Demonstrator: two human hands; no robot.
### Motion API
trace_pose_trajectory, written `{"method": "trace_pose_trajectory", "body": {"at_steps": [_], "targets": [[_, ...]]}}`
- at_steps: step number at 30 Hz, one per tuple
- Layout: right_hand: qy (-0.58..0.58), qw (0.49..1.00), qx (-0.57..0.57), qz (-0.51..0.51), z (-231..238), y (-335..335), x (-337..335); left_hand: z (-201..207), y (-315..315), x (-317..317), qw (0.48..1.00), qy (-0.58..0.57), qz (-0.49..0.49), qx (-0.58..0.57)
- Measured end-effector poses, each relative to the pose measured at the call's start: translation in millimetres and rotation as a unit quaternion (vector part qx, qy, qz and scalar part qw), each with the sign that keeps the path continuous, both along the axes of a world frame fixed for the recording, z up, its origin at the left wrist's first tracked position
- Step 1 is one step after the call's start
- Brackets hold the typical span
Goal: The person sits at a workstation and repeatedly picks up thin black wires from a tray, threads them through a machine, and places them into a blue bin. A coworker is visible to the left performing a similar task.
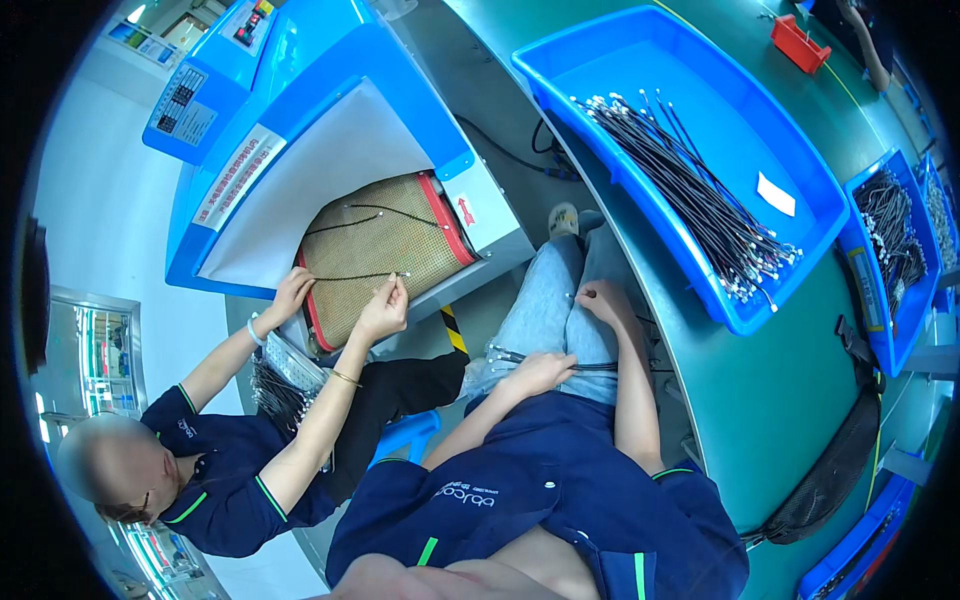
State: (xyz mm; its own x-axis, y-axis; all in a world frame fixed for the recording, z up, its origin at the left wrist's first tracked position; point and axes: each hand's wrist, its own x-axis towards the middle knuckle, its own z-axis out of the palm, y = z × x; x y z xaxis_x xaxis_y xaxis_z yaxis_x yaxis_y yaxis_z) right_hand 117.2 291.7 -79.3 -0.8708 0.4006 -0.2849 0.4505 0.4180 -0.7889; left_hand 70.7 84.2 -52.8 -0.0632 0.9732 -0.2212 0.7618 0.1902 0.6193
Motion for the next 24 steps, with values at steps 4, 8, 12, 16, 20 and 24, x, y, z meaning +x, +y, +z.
{"method": "trace_pose_trajectory", "body": {"at_steps": [4,8,12,16,20,24], "targets": [[-0.006,1.000,-0.015,0.016,-7,-5,-4,-5,6,-1,0.999,-0.050,-0.006,0.018],[-0.039,0.998,-0.032,0.033,5,-14,-5,3,10,-7,0.995,-0.098,0.002,0.017],[-0.017,0.995,-0.095,0.034,-2,-21,-4,-3,7,-15,0.992,-0.128,0.004,-0.003],[-0.063,0.995,0.004,0.075,46,-36,-11,1,-11,-22,0.991,-0.132,0.017,-0.002],[-0.056,0.994,0.034,0.084,75,-42,-20,10,-19,-29,0.987,-0.160,0.030,-0.012],[-0.006,0.993,0.075,0.094,79,-48,-27,24,-25,-31,0.989,-0.124,0.082,-0.028]]}}
